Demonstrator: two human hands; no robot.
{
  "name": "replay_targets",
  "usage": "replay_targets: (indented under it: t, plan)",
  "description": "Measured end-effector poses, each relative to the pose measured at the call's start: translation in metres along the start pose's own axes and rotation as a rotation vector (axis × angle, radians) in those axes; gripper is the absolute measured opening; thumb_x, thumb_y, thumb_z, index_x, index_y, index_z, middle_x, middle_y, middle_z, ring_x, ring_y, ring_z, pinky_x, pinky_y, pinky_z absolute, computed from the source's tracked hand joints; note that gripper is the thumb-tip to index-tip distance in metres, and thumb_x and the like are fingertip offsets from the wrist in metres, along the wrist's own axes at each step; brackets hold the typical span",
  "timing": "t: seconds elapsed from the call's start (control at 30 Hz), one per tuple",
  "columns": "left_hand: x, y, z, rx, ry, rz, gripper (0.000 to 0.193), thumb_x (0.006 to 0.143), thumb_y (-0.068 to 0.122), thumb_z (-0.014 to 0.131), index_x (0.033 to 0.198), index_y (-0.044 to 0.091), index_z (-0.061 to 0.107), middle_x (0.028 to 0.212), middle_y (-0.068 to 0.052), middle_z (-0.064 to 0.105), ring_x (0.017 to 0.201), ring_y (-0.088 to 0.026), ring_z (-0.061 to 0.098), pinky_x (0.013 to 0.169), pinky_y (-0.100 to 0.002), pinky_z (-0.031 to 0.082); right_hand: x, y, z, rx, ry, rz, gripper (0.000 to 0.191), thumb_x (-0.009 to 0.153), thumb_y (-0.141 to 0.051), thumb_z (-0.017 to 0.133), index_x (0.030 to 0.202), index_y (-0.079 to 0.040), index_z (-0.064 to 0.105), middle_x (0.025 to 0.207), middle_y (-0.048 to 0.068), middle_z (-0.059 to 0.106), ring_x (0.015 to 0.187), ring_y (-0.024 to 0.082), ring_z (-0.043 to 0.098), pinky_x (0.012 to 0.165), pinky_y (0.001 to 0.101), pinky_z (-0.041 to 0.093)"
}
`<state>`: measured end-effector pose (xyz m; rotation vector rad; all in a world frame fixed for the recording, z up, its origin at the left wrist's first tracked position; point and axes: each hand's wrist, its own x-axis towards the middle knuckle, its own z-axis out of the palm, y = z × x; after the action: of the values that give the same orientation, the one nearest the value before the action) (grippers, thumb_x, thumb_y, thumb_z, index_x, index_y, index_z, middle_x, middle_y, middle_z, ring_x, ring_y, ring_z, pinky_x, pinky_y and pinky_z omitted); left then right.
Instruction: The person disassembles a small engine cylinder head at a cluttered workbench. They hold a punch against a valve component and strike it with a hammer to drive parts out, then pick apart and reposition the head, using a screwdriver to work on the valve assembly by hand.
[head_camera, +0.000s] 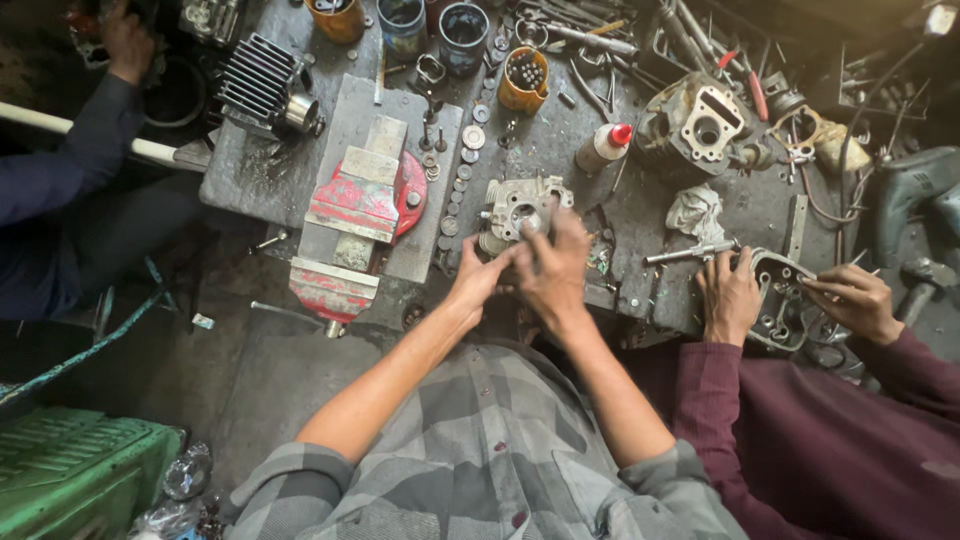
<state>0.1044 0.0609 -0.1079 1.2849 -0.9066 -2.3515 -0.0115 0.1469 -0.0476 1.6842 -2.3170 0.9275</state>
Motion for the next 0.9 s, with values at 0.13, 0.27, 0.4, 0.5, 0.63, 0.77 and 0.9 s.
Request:
replay_targets:
  t: [0.13,0.27,0.4,0.5,0.63,0.77,0.9]
  plan:
    - [0.001,0.003,0.0,0.025,0.002,-0.06,0.075,0.083,0.024,0.078,0.14,0.018,0.031,0.113,-0.006,0.068,0.09,-0.02,0.07,0.063,-0.034,0.055,-0.008,-0.005,0.002,-0.061,-0.068,-0.007,0.038,0.095,-0.022,0.071,0.131,-0.01,0.071,0.152,0.019,0.05,0.145,0.04,0.039,0.119,0.0554,0.028]
    - [0.005,-0.005,0.0,0.001,0.048,0.013,0.07,0.083,0.024,0.082,0.138,0.014,0.039,0.109,-0.003,0.071,0.088,-0.013,0.068,0.062,-0.029,0.049,-0.006,-0.003,-0.003,-0.037,-0.106,0.019,0.034,0.095,-0.021,0.073,0.128,-0.013,0.072,0.151,0.015,0.052,0.144,0.039,0.043,0.12,0.0532,0.034]
    - [0.008,-0.011,-0.002,-0.025,0.069,0.014,0.071,0.08,0.022,0.085,0.137,0.013,0.044,0.102,-0.002,0.072,0.082,-0.011,0.064,0.059,-0.028,0.044,0.001,0.004,-0.011,0.008,-0.189,0.054,0.034,0.092,-0.019,0.074,0.125,-0.014,0.071,0.149,0.016,0.054,0.142,0.04,0.044,0.116,0.051,0.038]
    - [0.012,-0.013,-0.001,-0.065,0.056,0.006,0.072,0.078,0.022,0.086,0.137,0.015,0.044,0.101,0.0,0.071,0.08,-0.01,0.061,0.059,-0.027,0.043,0.004,0.005,-0.014,0.057,-0.199,0.057,0.039,0.089,-0.017,0.074,0.127,-0.01,0.069,0.149,0.018,0.053,0.142,0.041,0.043,0.115,0.0514,0.037]
    - [0.013,-0.01,-0.001,-0.032,0.044,-0.016,0.071,0.079,0.022,0.086,0.135,0.015,0.044,0.102,-0.001,0.071,0.081,-0.012,0.062,0.06,-0.029,0.045,0.003,0.002,-0.01,0.119,-0.141,0.091,0.042,0.093,-0.014,0.073,0.134,-0.009,0.067,0.15,0.015,0.055,0.144,0.038,0.044,0.118,0.0494,0.038]
    - [0.016,-0.007,-0.003,0.02,0.02,-0.056,0.07,0.08,0.024,0.084,0.134,0.016,0.041,0.105,-0.002,0.071,0.086,-0.015,0.069,0.059,-0.03,0.048,0.0,0.004,-0.001,-0.091,0.014,-0.029,0.035,0.089,-0.015,0.076,0.123,-0.01,0.07,0.144,0.015,0.057,0.139,0.037,0.047,0.113,0.0489,0.038]
    - [0.021,-0.008,-0.001,0.069,0.022,-0.018,0.068,0.082,0.025,0.081,0.135,0.016,0.041,0.109,-0.004,0.072,0.09,-0.014,0.07,0.057,-0.029,0.049,0.005,0.022,-0.004,-0.123,-0.092,-0.136,0.027,0.086,-0.016,0.076,0.112,-0.008,0.072,0.131,0.007,0.066,0.126,0.028,0.057,0.106,0.0484,0.041]
